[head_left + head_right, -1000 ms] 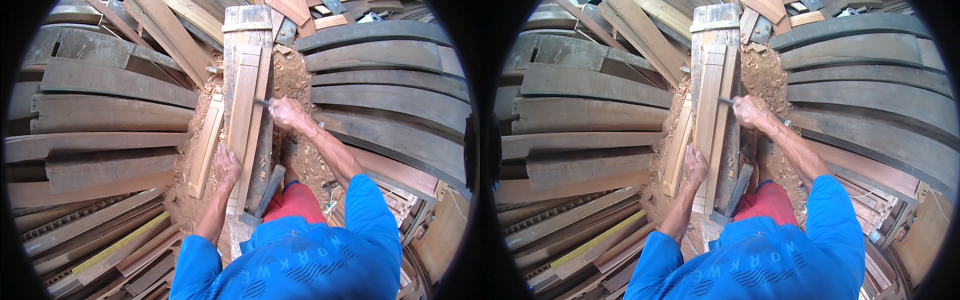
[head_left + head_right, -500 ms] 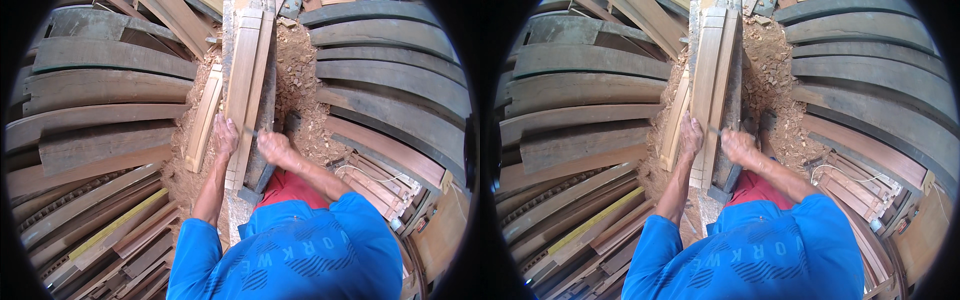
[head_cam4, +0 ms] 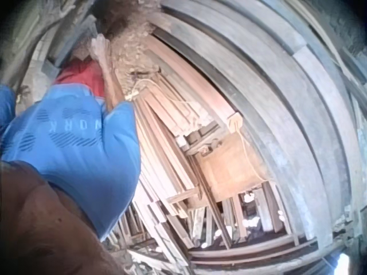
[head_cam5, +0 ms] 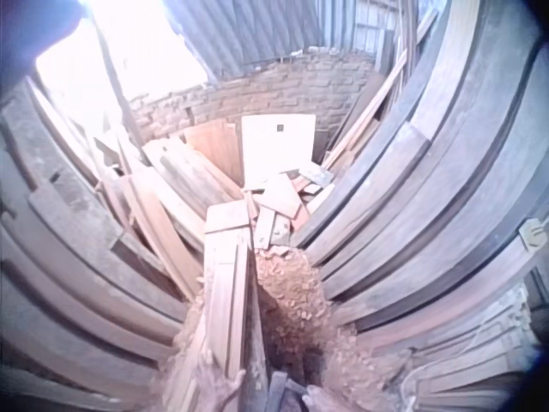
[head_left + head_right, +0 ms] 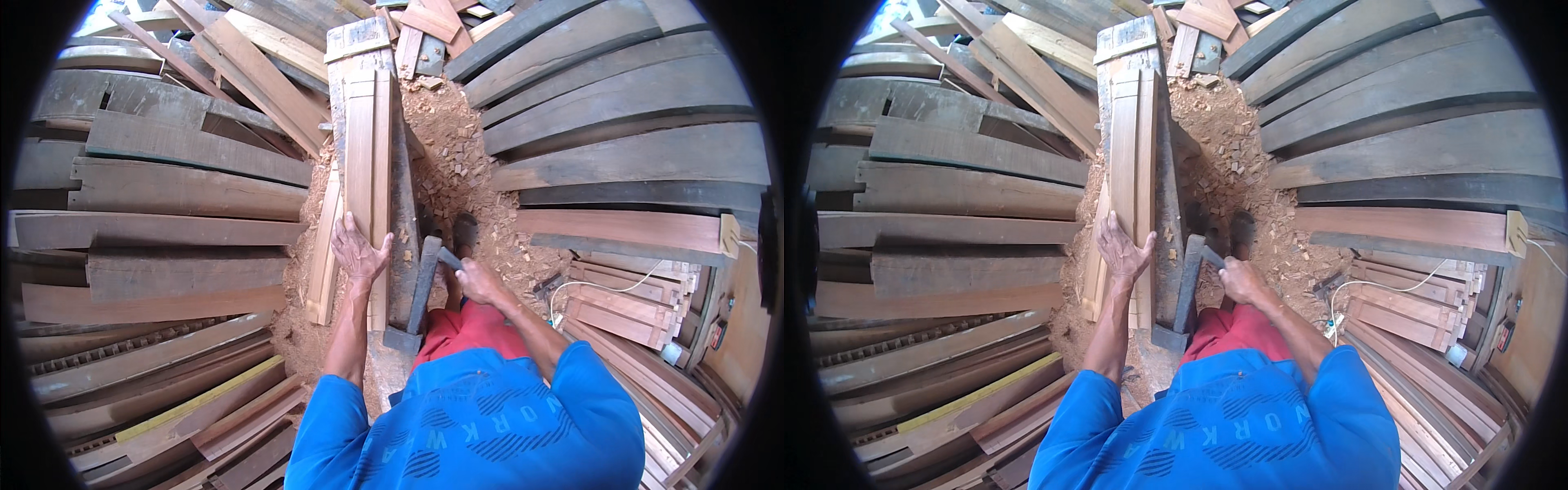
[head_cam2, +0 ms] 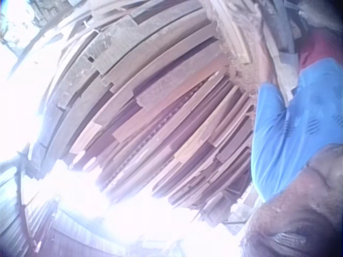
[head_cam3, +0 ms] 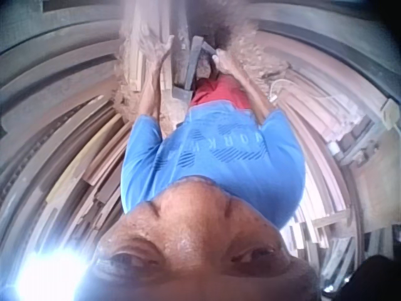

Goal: The person uses a chisel and a mallet to carve and shape a piece of wood in a workshop. They repeatedly strike the chisel to remove wood chips, measure the piece with a tape measure, and use a file to smooth the surface. The person handles the wood and tools with both hands, focusing on refining the shape of the wooden block.

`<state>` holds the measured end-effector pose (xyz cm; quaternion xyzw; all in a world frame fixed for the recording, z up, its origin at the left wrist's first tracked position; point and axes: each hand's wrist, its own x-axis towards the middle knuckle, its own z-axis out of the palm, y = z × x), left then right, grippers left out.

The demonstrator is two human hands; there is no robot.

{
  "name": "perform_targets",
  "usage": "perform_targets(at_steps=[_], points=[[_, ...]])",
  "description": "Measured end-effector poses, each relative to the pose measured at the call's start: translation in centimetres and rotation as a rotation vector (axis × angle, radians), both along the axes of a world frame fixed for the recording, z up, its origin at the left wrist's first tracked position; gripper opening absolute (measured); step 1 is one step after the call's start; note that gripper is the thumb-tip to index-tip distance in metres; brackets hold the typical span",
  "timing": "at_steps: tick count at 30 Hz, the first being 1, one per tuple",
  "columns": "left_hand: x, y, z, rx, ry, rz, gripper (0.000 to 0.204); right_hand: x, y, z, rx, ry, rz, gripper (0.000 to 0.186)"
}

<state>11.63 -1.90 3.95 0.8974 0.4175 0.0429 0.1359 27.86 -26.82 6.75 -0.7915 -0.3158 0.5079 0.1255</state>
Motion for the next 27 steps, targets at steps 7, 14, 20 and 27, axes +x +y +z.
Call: perform_targets(at_steps=[7,14,20,27], points=[[0.3,-4.9,3.5,0.009,-0.293,-0.340,0.116,2.6,-3.8,-1.0,0.351,0.533,-0.798,0.024],[-0.3,-12.7,12.4,-0.086,-0.360,-0.769,0.066,-3.8,4.7,-2.5,1.052,0.422,-0.251,0.020],[-8.3,-9.1,14.7,-0.484,-0.577,-0.348,0.051,-8.2,8.2,2.1,0.328,0.003,0.382,0.039],[-16.5,-6.0,13.9,-0.250,-0.444,0.296,0.048,-15.6,1.1,-0.3,0.493,-0.748,0.874,0.042]])
